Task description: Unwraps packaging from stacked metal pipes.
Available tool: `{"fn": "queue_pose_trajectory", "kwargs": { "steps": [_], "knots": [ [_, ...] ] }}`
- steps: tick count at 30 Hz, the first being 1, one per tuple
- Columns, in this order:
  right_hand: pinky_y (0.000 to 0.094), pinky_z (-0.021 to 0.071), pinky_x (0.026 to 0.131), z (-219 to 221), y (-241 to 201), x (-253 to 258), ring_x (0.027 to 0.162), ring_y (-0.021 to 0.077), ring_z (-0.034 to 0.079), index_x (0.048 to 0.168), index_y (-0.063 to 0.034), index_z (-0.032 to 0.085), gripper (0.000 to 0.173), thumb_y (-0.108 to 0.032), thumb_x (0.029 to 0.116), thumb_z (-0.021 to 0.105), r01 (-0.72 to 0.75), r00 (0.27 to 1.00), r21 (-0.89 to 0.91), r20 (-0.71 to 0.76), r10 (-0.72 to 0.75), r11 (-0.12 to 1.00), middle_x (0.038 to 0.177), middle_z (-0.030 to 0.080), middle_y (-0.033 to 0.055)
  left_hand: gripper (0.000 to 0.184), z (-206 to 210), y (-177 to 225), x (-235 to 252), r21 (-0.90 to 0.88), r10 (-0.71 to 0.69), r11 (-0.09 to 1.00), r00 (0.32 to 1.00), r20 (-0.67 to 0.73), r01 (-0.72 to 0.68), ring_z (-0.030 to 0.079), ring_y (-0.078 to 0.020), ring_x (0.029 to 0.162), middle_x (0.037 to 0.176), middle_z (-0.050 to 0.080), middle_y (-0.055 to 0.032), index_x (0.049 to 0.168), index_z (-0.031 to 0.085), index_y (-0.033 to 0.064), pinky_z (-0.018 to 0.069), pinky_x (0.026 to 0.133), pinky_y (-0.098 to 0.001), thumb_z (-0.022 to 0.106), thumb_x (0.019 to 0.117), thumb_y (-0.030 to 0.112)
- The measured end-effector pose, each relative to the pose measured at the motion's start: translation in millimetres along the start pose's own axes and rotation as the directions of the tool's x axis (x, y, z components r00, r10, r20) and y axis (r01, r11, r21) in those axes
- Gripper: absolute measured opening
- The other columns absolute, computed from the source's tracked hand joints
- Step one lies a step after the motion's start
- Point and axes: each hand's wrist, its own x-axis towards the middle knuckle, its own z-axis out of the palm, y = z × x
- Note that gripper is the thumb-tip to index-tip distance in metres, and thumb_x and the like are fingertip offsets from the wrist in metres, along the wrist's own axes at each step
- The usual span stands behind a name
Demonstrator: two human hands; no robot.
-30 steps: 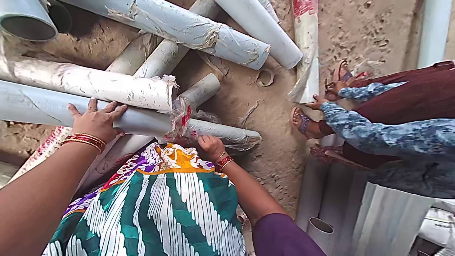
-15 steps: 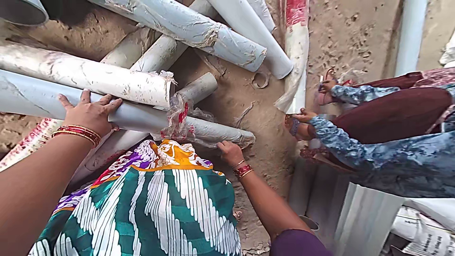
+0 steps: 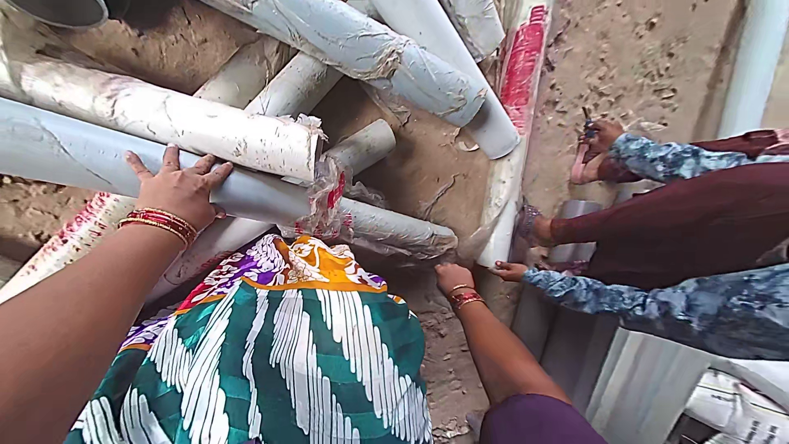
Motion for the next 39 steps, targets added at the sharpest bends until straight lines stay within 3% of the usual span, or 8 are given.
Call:
{"fn": "queue_pose_trajectory", "kwargs": {
  "steps": [5,13,18,23,30,32,35,39],
  "knots": [
    [0.0620,0.0548,0.086,-38.4,-77.4,-21.5,0.101,0.0444,0.071,0.122,0.0054,0.068,0.034,-0.018,0.0980,0.064,0.458,0.770,0.369,-0.619,-0.154,0.809,0.113,0.071,0.0271,0.077,-2.2,-1.5,3.0,0.025,-0.018,1.000,0.999,0.028,0.017,0.021,-0.0545,0.151,0.162,0.041,-0.0129,0.154,0.048,0.0191,0.0071,0.104,-0.0897,0.082,0.0850,0.011],
    [0.0491,0.0563,0.055,-113.3,-240.5,-18.4,0.066,0.0360,0.069,0.132,-0.0058,0.067,0.041,0.002,0.0922,0.065,0.825,0.413,-0.084,-0.587,-0.696,0.560,0.140,0.059,0.0247,0.080,-3.9,-0.5,4.2,0.023,-0.029,0.999,0.998,0.058,0.027,0.020,-0.0540,0.151,0.164,0.038,-0.0103,0.155,0.047,0.0202,0.0071,0.105,-0.0892,0.083,0.0844,0.014],
    [0.0510,0.0553,0.052,-93.9,-238.9,5.4,0.068,0.0391,0.069,0.105,0.0036,0.069,0.015,0.000,0.0919,0.064,0.736,0.331,-0.262,-0.664,-0.670,0.624,0.100,0.069,0.0237,0.081,-2.0,-1.8,7.5,0.040,-0.023,0.999,0.998,0.063,0.020,0.019,-0.0543,0.151,0.164,0.037,-0.0105,0.156,0.046,0.0213,0.0076,0.103,-0.0901,0.083,0.0842,0.014],
    [0.0532,0.0568,0.060,-104.8,-234.4,-9.2,0.074,0.0413,0.071,0.104,0.0085,0.068,0.018,-0.004,0.0991,0.056,0.752,0.457,-0.138,-0.595,-0.662,0.644,0.101,0.069,0.0264,0.079,-1.4,-3.3,6.3,0.043,-0.005,0.999,0.998,0.070,0.002,0.019,-0.0526,0.152,0.165,0.036,-0.0104,0.157,0.045,0.0225,0.0078,0.105,-0.0888,0.081,0.0868,0.015],
    [0.0517,0.0546,0.054,-85.5,-208.7,-22.2,0.068,0.0387,0.071,0.101,0.0040,0.071,0.020,-0.009,0.0992,0.055,0.804,0.406,-0.051,-0.682,-0.608,0.593,0.101,0.072,0.0233,0.083,-4.9,-5.3,7.6,0.052,0.050,0.997,0.991,0.120,-0.057,0.021,-0.0486,0.153,0.164,0.038,-0.0058,0.157,0.044,0.0251,0.0118,0.106,-0.0876,0.084,0.0840,0.018],
    [0.0543,0.0559,0.059,-86.7,-209.9,-19.4,0.075,0.0400,0.072,0.104,0.0033,0.071,0.020,-0.008,0.0996,0.055,0.801,0.480,0.048,-0.647,-0.592,0.596,0.106,0.071,0.0230,0.083,-3.4,-4.0,6.1,0.049,0.025,0.998,0.993,0.118,-0.031,0.021,-0.0493,0.153,0.164,0.038,-0.0061,0.157,0.044,0.0246,0.0116,0.106,-0.0877,0.083,0.0844,0.017],
    [0.0573,0.0505,0.097,-112.5,-218.1,-19.1,0.117,0.0393,0.065,0.120,0.0027,0.070,0.025,-0.005,0.0994,0.058,0.704,0.709,0.363,-0.408,-0.575,0.610,0.125,0.067,0.0231,0.079,3.0,-1.1,-6.9,0.062,0.020,0.998,0.999,0.042,-0.023,0.026,-0.0554,0.149,0.160,0.043,-0.0127,0.154,0.049,0.0212,0.0147,0.103,-0.0890,0.084,0.0834,0.015],
    [0.0528,0.0566,0.086,-148.9,-213.1,-20.8,0.105,0.0343,0.069,0.120,-0.0064,0.074,0.027,-0.007,0.0945,0.065,0.617,0.746,0.505,-0.619,-0.244,0.604,0.130,0.064,0.0190,0.080,30.6,14.4,-14.3,0.003,0.111,0.994,0.991,-0.078,-0.111,0.028,-0.0641,0.142,0.156,0.043,-0.0284,0.153,0.048,0.0072,0.0204,0.105,-0.0857,0.084,0.0822,0.005]
  ]
}}
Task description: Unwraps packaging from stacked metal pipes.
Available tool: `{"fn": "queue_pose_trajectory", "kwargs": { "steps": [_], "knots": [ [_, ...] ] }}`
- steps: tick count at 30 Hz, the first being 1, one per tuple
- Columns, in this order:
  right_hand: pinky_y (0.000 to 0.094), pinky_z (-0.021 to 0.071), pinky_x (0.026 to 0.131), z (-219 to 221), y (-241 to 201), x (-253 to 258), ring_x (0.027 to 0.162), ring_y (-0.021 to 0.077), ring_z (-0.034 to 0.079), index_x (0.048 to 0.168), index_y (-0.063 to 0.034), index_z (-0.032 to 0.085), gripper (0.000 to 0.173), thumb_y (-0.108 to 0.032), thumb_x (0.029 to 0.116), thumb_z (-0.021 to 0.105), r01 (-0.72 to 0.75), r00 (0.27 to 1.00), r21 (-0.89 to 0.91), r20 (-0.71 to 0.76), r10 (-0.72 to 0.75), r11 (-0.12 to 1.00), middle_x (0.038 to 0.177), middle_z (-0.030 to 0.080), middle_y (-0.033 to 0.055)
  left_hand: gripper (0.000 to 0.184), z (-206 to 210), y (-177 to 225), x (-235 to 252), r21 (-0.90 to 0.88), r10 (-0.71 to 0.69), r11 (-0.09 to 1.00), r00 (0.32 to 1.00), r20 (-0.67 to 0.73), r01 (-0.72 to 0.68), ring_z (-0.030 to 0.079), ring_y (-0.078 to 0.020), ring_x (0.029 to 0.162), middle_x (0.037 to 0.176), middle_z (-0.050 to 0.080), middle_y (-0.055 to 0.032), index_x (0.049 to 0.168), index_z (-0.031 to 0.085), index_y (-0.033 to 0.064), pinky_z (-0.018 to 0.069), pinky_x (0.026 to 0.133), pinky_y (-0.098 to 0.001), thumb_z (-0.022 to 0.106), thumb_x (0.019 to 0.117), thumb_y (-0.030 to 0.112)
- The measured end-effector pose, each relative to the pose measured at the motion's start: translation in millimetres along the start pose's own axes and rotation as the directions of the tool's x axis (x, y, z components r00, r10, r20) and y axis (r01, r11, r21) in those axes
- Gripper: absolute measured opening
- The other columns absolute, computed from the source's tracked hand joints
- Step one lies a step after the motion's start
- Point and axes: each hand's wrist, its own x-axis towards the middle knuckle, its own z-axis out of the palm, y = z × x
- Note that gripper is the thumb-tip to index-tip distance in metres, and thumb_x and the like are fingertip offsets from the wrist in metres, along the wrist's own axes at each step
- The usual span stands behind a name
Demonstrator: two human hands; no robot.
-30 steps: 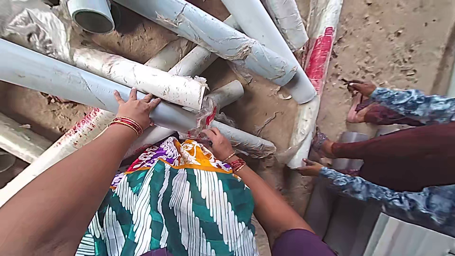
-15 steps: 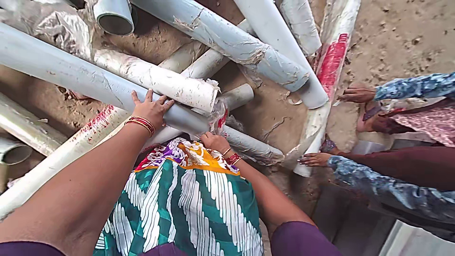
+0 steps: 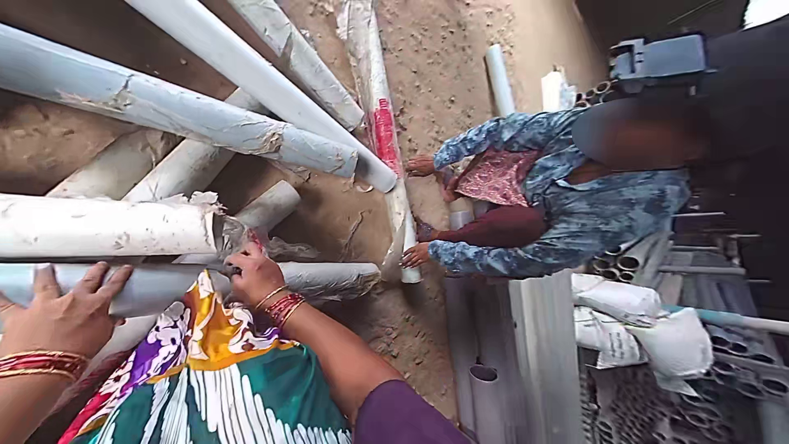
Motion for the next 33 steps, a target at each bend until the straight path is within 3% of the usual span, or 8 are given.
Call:
{"fn": "queue_pose_trajectory", "kwargs": {
  "steps": [3,5,7,10,14,20,26,33],
  "knots": [
    [0.0495,0.0572,0.088,-9.5,-21.7,24.6,0.110,0.0339,0.068,0.150,-0.0087,0.050,0.057,-0.032,0.1003,0.066,0.032,0.992,-0.218,0.124,-0.005,0.975,0.156,0.045,0.0188,0.088,12.4,-1.8,-3.8,0.094,0.033,0.995,0.999,0.010,-0.034,0.031,-0.0683,0.138,0.150,0.036,-0.0444,0.153,0.036,-0.0090,0.0236,0.112,-0.0776,0.085,0.0837,0.013],
    [0.0525,0.0561,0.091,-10.8,-19.7,34.4,0.113,0.0361,0.067,0.157,-0.0065,0.038,0.073,-0.040,0.0991,0.067,-0.001,0.966,-0.328,0.246,0.086,0.945,0.154,0.045,0.0227,0.094,21.8,5.4,0.2,0.138,0.064,0.988,0.998,0.018,-0.066,0.036,-0.0626,0.140,0.145,0.038,-0.0483,0.149,0.035,-0.0157,0.0256,0.116,-0.0708,0.087,0.0819,0.026],
    [0.0597,0.0521,0.094,-8.5,-12.4,33.4,0.119,0.0398,0.065,0.147,0.0000,0.048,0.064,-0.040,0.0996,0.065,-0.025,0.922,-0.405,0.345,0.178,0.914,0.137,0.060,0.0247,0.085,29.3,13.6,5.4,0.140,0.160,0.977,0.987,0.022,-0.161,0.041,-0.0600,0.137,0.141,0.044,-0.0460,0.146,0.043,-0.0134,0.0285,0.115,-0.0700,0.086,0.0818,0.024],
    [0.0630,0.0508,0.093,-10.7,-11.0,20.6,0.121,0.0409,0.063,0.123,0.0037,0.066,0.041,-0.032,0.1046,0.057,-0.029,0.870,-0.454,0.427,0.247,0.891,0.127,0.066,0.0235,0.082,40.7,21.6,11.4,0.164,0.273,0.947,0.961,0.037,-0.276,0.047,-0.0575,0.134,0.141,0.053,-0.0349,0.149,0.048,0.0014,0.0324,0.108,-0.0764,0.086,0.0774,0.013],
    [0.0638,0.0511,0.090,-27.0,-14.2,-9.4,0.118,0.0417,0.064,0.121,0.0046,0.066,0.033,-0.022,0.1041,0.056,-0.109,0.837,-0.409,0.454,0.306,0.906,0.124,0.067,0.0248,0.097,40.9,19.7,11.2,0.122,0.211,0.966,0.968,0.138,-0.228,0.042,-0.0626,0.133,0.140,0.053,-0.0349,0.153,0.046,0.0122,0.0270,0.098,-0.0867,0.094,0.0693,0.019],
    [0.0552,0.0484,0.093,-85.1,0.3,-73.4,0.111,0.0350,0.064,0.106,0.0059,0.067,0.038,-0.026,0.1083,0.047,-0.286,0.855,-0.192,0.391,0.340,0.939,0.112,0.067,0.0231,0.093,28.2,30.2,16.1,0.090,0.108,0.987,0.965,0.241,-0.133,0.037,-0.0644,0.135,0.145,0.045,-0.0377,0.153,0.044,0.0106,0.0184,0.106,-0.0845,0.091,0.0739,0.016],
    [0.0499,0.0472,0.082,-94.0,0.6,-140.3,0.091,0.0314,0.063,0.089,0.0064,0.065,0.038,-0.023,0.1074,0.048,-0.391,0.866,-0.026,0.327,0.378,0.920,0.090,0.064,0.0203,0.093,59.0,17.9,-4.8,0.117,0.205,0.972,0.979,-0.010,-0.202,0.040,-0.0710,0.128,0.137,0.050,-0.0417,0.148,0.051,0.0082,0.0220,0.096,-0.0910,0.095,0.0658,0.010],
    [0.0196,0.0354,0.054,-137.3,-29.4,-190.4,0.054,-0.0006,0.043,0.068,-0.0093,0.055,0.032,-0.012,0.0982,0.062,-0.405,0.902,0.555,0.113,0.416,0.727,0.060,0.046,-0.0077,0.080,87.7,9.9,-31.8,0.146,0.277,0.958,0.925,-0.261,-0.245,0.039,-0.0742,0.128,0.139,0.050,-0.0418,0.149,0.052,0.0086,0.0191,0.093,-0.0942,0.078,0.0766,-0.014]
  ]
}}
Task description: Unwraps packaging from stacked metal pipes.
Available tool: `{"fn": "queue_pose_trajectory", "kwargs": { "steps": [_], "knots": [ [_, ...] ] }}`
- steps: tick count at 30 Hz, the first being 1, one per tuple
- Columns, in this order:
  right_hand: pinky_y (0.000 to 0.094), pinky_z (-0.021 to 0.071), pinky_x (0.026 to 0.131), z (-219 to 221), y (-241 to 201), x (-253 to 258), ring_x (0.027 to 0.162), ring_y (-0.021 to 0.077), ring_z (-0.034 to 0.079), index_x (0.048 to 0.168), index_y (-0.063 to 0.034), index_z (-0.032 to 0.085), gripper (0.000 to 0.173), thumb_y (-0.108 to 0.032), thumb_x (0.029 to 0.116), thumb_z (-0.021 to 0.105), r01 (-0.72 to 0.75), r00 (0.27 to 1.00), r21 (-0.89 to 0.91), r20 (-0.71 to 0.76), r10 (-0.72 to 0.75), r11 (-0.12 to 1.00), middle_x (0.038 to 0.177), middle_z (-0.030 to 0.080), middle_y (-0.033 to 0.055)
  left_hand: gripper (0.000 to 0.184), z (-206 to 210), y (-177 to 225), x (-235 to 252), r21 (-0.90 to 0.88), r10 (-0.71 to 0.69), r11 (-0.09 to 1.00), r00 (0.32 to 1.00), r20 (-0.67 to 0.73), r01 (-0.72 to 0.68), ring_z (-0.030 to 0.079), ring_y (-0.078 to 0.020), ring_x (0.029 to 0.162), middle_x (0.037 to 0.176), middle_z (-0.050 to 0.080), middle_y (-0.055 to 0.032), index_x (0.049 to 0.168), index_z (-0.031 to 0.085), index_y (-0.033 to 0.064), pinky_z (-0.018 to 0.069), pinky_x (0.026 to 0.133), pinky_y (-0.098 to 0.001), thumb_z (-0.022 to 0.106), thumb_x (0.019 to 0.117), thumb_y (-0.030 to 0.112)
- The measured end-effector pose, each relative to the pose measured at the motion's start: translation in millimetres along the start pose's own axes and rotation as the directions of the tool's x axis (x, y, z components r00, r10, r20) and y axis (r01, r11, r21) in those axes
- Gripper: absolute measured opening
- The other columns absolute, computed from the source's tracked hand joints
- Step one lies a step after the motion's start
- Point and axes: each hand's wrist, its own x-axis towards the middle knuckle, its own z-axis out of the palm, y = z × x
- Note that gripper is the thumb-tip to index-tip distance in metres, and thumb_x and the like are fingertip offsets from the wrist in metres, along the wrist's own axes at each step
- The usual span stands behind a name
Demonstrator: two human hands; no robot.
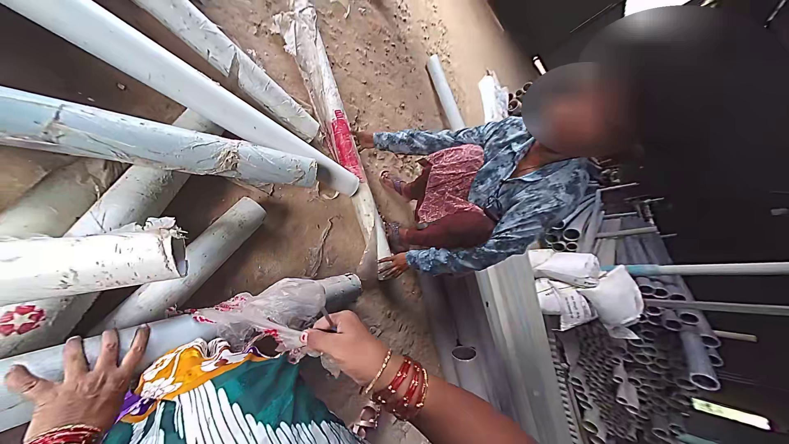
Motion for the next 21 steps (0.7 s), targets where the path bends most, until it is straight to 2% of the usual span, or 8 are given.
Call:
{"fn": "queue_pose_trajectory", "kwargs": {
  "steps": [4,6,9,10,11,13,16,21],
  "knots": [
    [0.0154,0.0411,0.046,-42.2,-46.1,-34.0,0.049,-0.0021,0.049,0.070,-0.0160,0.061,0.028,-0.004,0.0952,0.057,0.346,0.896,0.231,-0.370,-0.247,0.909,0.061,0.057,-0.0094,0.072,13.5,13.9,-5.0,-0.030,-0.051,0.998,0.997,-0.062,0.049,0.034,-0.0748,0.131,0.147,0.044,-0.0412,0.151,0.051,0.0086,0.0152,0.091,-0.0959,0.072,0.0847,-0.008],
    [0.0140,0.0339,0.034,-63.4,-66.4,-36.0,0.037,-0.0027,0.040,0.074,-0.0192,0.062,0.028,-0.012,0.1000,0.057,0.398,0.799,0.116,-0.530,-0.282,0.910,0.057,0.055,-0.0097,0.069,0.7,25.7,-11.2,-0.100,-0.136,0.984,0.986,0.100,0.146,0.022,-0.0707,0.141,0.158,0.036,-0.0334,0.155,0.047,0.0150,0.0065,0.096,-0.0942,0.065,0.0914,-0.003],
    [0.0133,0.0392,0.043,-77.1,-58.9,-0.5,0.048,-0.0056,0.047,0.076,-0.0255,0.057,0.024,-0.025,0.0996,0.059,0.299,0.694,-0.277,-0.594,-0.407,0.913,0.062,0.054,-0.0168,0.071,-28.5,13.7,-10.2,-0.020,-0.260,0.955,0.866,0.427,0.297,0.001,-0.0587,0.152,0.171,0.014,-0.0176,0.162,0.029,0.0381,-0.0023,0.103,-0.0895,0.053,0.1020,0.008],
    [0.0237,0.0434,0.053,-84.0,-51.1,15.4,0.057,0.0047,0.051,0.078,-0.0156,0.056,0.028,-0.030,0.1021,0.055,0.193,0.676,-0.535,-0.535,-0.507,0.822,0.068,0.053,-0.0059,0.074,-35.4,7.7,-5.4,0.028,-0.303,0.944,0.829,0.470,0.329,0.000,-0.0577,0.152,0.172,0.009,-0.0173,0.162,0.023,0.0437,-0.0013,0.104,-0.0887,0.053,0.1025,0.012],
    [0.0518,0.0453,0.062,-82.9,-44.3,29.0,0.069,0.0342,0.060,0.081,0.0046,0.061,0.038,-0.025,0.1039,0.052,0.103,0.718,-0.682,-0.453,-0.528,0.724,0.075,0.060,0.0216,0.080,-41.7,2.6,-5.4,0.061,-0.335,0.934,0.801,0.497,0.353,0.001,-0.0583,0.152,0.171,0.008,-0.0195,0.163,0.020,0.0436,0.0007,0.105,-0.0887,0.058,0.0992,0.013],
    [0.0738,0.0461,0.077,-68.0,-27.3,59.8,0.097,0.0576,0.064,0.095,0.0112,0.067,0.037,-0.022,0.1039,0.055,-0.089,0.871,-0.790,-0.357,-0.337,0.607,0.098,0.065,0.0382,0.092,-49.4,-4.9,-6.4,0.077,-0.352,0.928,0.794,0.496,0.363,0.010,-0.0609,0.150,0.167,0.018,-0.0265,0.164,0.022,0.0359,0.0066,0.105,-0.0888,0.072,0.0896,0.014],
    [0.0677,0.0517,0.085,-7.0,3.4,103.6,0.108,0.0516,0.065,0.121,0.0048,0.068,0.040,-0.028,0.0997,0.067,-0.077,0.959,-0.851,-0.205,-0.195,0.519,0.131,0.059,0.0325,0.098,-50.7,-8.5,-17.1,0.100,-0.360,0.928,0.795,0.487,0.359,0.016,-0.0574,0.150,0.166,0.024,-0.0262,0.164,0.022,0.0329,0.0106,0.108,-0.0853,0.075,0.0861,0.007],
    [0.0630,0.0534,0.090,108.1,34.1,169.7,0.111,0.0487,0.064,0.159,-0.0066,0.035,0.087,-0.045,0.0922,0.075,0.240,0.970,-0.817,0.219,-0.104,0.524,0.152,0.043,0.0306,0.091,-41.7,-4.8,-27.8,0.112,-0.378,0.922,0.793,0.478,0.371,0.010,-0.0557,0.153,0.167,0.018,-0.0266,0.165,0.018,0.0342,0.0079,0.109,-0.0851,0.063,0.0933,0.000]
  ]
}}
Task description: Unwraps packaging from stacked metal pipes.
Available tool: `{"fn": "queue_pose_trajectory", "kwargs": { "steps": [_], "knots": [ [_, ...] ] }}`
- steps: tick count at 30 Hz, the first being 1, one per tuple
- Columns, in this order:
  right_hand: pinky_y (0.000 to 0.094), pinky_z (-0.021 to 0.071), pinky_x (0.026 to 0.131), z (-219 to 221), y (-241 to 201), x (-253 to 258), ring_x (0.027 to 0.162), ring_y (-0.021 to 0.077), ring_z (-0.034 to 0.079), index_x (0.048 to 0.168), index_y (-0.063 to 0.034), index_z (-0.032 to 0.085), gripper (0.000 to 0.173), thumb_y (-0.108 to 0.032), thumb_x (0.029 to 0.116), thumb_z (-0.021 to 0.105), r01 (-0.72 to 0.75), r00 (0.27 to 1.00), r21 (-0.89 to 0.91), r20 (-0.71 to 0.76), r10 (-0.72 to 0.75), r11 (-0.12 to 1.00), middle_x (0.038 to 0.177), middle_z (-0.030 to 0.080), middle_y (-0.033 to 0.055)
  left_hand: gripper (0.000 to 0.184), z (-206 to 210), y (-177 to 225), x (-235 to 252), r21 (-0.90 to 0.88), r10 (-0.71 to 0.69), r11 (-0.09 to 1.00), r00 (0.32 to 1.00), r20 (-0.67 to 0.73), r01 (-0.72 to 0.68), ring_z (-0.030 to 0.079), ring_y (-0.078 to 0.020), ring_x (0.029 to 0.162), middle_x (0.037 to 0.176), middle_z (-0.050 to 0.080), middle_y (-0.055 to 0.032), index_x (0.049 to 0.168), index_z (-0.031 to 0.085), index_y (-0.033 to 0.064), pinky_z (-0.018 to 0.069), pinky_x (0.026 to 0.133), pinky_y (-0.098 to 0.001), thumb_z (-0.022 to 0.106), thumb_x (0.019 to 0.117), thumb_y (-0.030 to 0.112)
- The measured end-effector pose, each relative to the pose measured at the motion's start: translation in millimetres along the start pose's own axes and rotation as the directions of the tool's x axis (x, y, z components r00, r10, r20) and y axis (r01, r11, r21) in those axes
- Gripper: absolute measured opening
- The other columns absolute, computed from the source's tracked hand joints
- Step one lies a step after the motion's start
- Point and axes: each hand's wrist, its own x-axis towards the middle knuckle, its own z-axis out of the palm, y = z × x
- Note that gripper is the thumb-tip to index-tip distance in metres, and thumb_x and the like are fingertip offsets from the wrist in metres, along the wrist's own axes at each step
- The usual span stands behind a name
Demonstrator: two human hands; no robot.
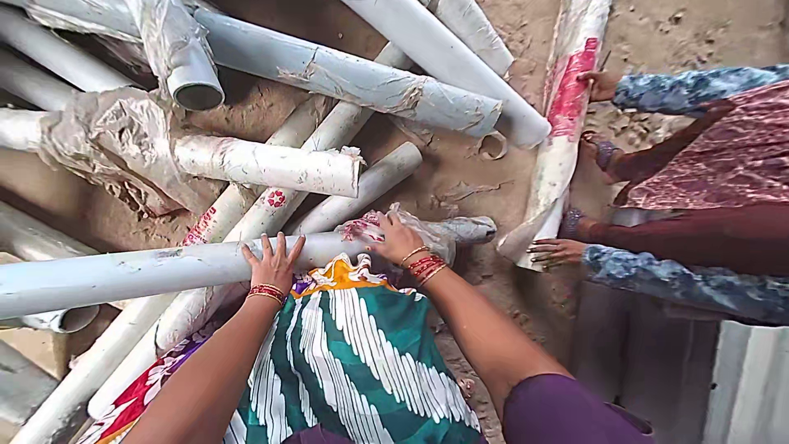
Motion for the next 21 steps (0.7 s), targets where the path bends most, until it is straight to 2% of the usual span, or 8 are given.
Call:
{"fn": "queue_pose_trajectory", "kwargs": {
  "steps": [2,5,8,10,12,14,16,21],
  "knots": [
    [0.0677,0.0514,0.088,18.7,-13.4,25.4,0.111,0.0532,0.063,0.155,-0.0017,0.040,0.082,-0.042,0.0927,0.074,0.066,0.993,-0.096,0.108,-0.056,0.993,0.147,0.046,0.0351,0.095,0.3,-0.3,-1.0,0.027,0.004,1.000,1.000,0.026,-0.005,0.009,-0.0528,0.154,0.168,0.018,-0.0250,0.165,0.017,0.0352,0.0097,0.111,-0.0830,0.066,0.0916,0.002],
    [0.0659,0.0511,0.086,4.3,-22.0,35.6,0.111,0.0472,0.065,0.117,0.0023,0.070,0.028,-0.018,0.1000,0.061,0.164,0.983,-0.164,0.107,-0.147,0.973,0.125,0.066,0.0269,0.094,3.4,-2.4,0.4,0.055,0.050,0.997,0.998,0.038,-0.052,0.008,-0.0513,0.155,0.168,0.018,-0.0257,0.165,0.018,0.0330,0.0113,0.112,-0.0811,0.068,0.0909,0.004],
    [0.0644,0.0501,0.089,-25.4,-23.9,28.2,0.114,0.0444,0.065,0.111,0.0016,0.072,0.023,-0.013,0.1015,0.057,0.134,0.991,-0.111,0.026,-0.132,0.985,0.118,0.070,0.0246,0.094,5.5,2.4,4.0,0.033,0.141,0.989,0.989,0.052,-0.143,0.006,-0.0539,0.154,0.168,0.018,-0.0255,0.164,0.021,0.0356,0.0115,0.112,-0.0812,0.072,0.0900,0.010],
    [0.0649,0.0504,0.087,-29.3,-28.5,9.8,0.109,0.0449,0.067,0.104,0.0033,0.073,0.019,-0.010,0.0973,0.061,0.166,0.983,-0.067,-0.067,-0.170,0.984,0.112,0.071,0.0251,0.089,2.0,7.3,7.8,-0.006,0.181,0.983,0.980,0.083,-0.181,0.013,-0.0582,0.151,0.166,0.023,-0.0258,0.163,0.020,0.0401,0.0157,0.108,-0.0838,0.069,0.0933,0.013],
    [0.0644,0.0528,0.079,-22.3,-22.5,-12.9,0.098,0.0445,0.070,0.094,0.0041,0.074,0.015,-0.006,0.0923,0.064,0.219,0.949,-0.028,-0.229,-0.219,0.975,0.102,0.073,0.0242,0.087,4.0,9.7,10.3,0.001,0.201,0.980,0.977,0.072,-0.201,0.033,-0.0638,0.139,0.159,0.034,-0.0304,0.164,0.021,0.0385,0.0250,0.101,-0.0849,0.068,0.0942,0.015],
    [0.0658,0.0523,0.080,-25.0,-3.3,-23.0,0.096,0.0458,0.071,0.094,0.0057,0.075,0.015,-0.005,0.0934,0.065,0.146,0.929,0.080,-0.353,-0.109,0.986,0.099,0.073,0.0260,0.090,1.4,11.5,13.6,-0.019,0.190,0.982,0.982,0.013,-0.189,0.037,-0.0653,0.134,0.157,0.035,-0.0330,0.165,0.020,0.0347,0.0263,0.099,-0.0848,0.072,0.0921,0.020],
    [0.0646,0.0479,0.089,-40.1,8.3,-24.5,0.101,0.0460,0.067,0.099,0.0076,0.073,0.020,-0.009,0.0986,0.063,-0.028,0.940,0.233,-0.324,0.105,0.972,0.100,0.071,0.0286,0.096,-2.1,11.9,14.3,-0.043,0.173,0.983,0.982,-0.079,-0.177,0.038,-0.0663,0.133,0.156,0.037,-0.0338,0.164,0.022,0.0317,0.0281,0.096,-0.0855,0.078,0.0871,0.023],
    [0.0550,0.0477,0.090,-86.6,20.7,4.3,0.097,0.0337,0.065,0.103,0.0045,0.072,0.024,-0.019,0.0972,0.070,-0.177,0.852,0.550,-0.330,0.407,0.816,0.101,0.070,0.0238,0.097,-22.3,15.0,21.1,-0.096,0.116,0.985,0.965,-0.236,-0.142,0.041,-0.0637,0.132,0.156,0.038,-0.0318,0.164,0.026,0.0297,0.0313,0.095,-0.0837,0.082,0.0848,0.032]
  ]
}}
